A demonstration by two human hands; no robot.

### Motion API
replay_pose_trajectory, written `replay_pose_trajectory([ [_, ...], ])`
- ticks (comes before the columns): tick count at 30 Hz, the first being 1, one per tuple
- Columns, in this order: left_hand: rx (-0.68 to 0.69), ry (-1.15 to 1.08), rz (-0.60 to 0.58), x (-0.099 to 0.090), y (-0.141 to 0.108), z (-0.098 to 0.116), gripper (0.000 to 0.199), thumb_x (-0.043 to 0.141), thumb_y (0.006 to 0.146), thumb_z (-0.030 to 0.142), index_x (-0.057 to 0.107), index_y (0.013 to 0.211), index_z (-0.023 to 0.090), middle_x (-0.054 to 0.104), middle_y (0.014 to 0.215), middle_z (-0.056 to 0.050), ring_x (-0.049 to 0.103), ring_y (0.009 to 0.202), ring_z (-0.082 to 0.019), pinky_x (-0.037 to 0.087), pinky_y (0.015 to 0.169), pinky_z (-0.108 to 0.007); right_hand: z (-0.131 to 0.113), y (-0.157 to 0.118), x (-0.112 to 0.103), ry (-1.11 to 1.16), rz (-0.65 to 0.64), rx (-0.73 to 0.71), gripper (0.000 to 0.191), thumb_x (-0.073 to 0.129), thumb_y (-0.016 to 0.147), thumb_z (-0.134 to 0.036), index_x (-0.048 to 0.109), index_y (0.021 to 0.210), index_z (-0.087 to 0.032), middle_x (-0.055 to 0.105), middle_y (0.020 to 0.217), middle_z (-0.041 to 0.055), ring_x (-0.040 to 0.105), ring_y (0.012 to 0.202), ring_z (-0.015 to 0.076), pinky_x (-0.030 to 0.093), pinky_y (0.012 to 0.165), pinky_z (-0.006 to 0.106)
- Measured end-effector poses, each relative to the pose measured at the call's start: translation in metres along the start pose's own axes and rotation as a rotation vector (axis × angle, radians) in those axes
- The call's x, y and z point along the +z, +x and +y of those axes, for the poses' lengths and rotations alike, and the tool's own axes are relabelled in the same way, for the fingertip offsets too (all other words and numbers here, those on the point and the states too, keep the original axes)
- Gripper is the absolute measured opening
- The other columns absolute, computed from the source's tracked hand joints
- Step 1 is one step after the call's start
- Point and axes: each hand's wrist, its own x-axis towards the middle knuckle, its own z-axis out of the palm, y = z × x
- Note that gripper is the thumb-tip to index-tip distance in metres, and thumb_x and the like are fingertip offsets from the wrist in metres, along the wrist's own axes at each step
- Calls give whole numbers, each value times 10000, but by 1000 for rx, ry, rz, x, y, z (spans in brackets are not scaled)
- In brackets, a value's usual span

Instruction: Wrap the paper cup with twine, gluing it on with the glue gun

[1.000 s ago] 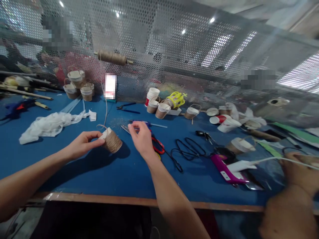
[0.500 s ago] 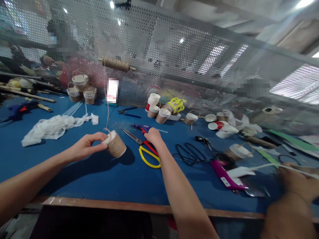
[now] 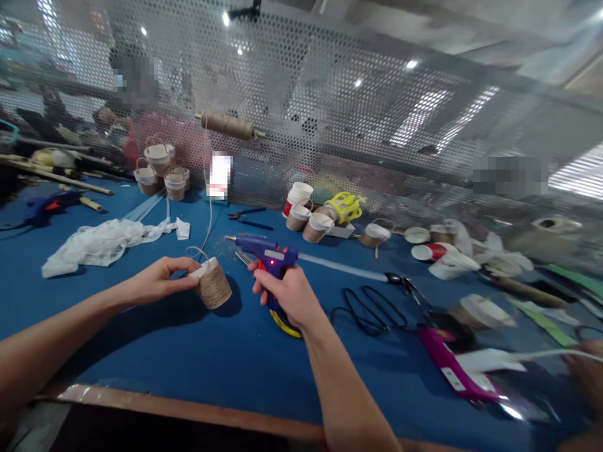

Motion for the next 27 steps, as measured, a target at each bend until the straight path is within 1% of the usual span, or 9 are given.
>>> replay_pose_trajectory([
  [3, -78, 13, 35, -1, 0, -4, 221, 496, 791, 326, 590, 734, 133, 599, 730, -24, 514, 712, -153, 390, 688, -263, -1, -11, 10, -101, -39, -33, 244, 529, 757, -372, 597, 797, -141, 500, 477, -39, 465, 397, 84, 396, 381, 200],
  [8, -102, -30, 40, -1, 0, -6, 223, 500, 790, 326, 595, 728, 133, 593, 719, -23, 502, 702, -154, 380, 668, -267, -3, -23, 21, -276, 32, -22, 231, 538, 746, -376, 592, 785, -155, 530, 480, -23, 515, 401, 119, 435, 379, 237],
  [10, -102, -25, 41, 0, -1, -5, 220, 497, 792, 323, 590, 721, 137, 583, 707, -15, 493, 689, -148, 371, 654, -261, 0, -24, 22, -355, 55, -70, 199, 533, 764, -362, 571, 713, -173, 529, 459, -24, 516, 385, 120, 436, 387, 242],
  [13, -116, -20, 42, 0, -1, -4, 226, 483, 803, 321, 582, 716, 138, 568, 696, -9, 487, 681, -142, 361, 650, -256, 8, -24, 20, -476, 72, -166, 223, 522, 786, -369, 554, 648, -197, 516, 425, -25, 518, 385, 130, 433, 401, 253],
  [16, -118, -34, 41, 1, -2, -1, 222, 480, 809, 318, 588, 741, 136, 583, 730, -20, 494, 710, -150, 364, 672, -263, 14, -22, 18, -580, 79, -319, 199, 514, 788, -378, 609, 728, -212, 559, 482, -6, 574, 489, 164, 454, 456, 274],
  [18, -116, -31, 40, 1, -2, 0, 219, 482, 809, 317, 590, 747, 137, 586, 739, -22, 497, 718, -152, 366, 678, -263, 16, -21, 18, -614, 82, -385, 207, 495, 795, -377, 626, 786, -217, 601, 560, 18, 609, 594, 189, 474, 518, 295],
  [20, -114, -22, 36, 1, -2, 0, 218, 481, 808, 316, 590, 749, 137, 584, 738, -20, 499, 717, -150, 366, 677, -259, 17, -21, 17, -636, 82, -407, 222, 479, 801, -372, 634, 820, -213, 621, 611, 38, 619, 662, 205, 483, 562, 313],
  [24, -115, -8, 43, 2, -1, 0, 216, 478, 808, 312, 590, 753, 135, 582, 733, -19, 497, 709, -147, 364, 673, -256, 20, -22, 16, -699, 35, -473, 212, 482, 793, -336, 650, 842, -217, 621, 607, 39, 612, 668, 204, 479, 612, 324],
  [27, -121, -8, 48, 2, -1, 0, 219, 480, 805, 317, 592, 766, 133, 591, 746, -23, 503, 721, -150, 372, 688, -260, 19, -23, 18, -741, 19, -514, 233, 452, 807, -306, 658, 855, -209, 641, 667, 56, 609, 710, 211, 473, 659, 343],
])
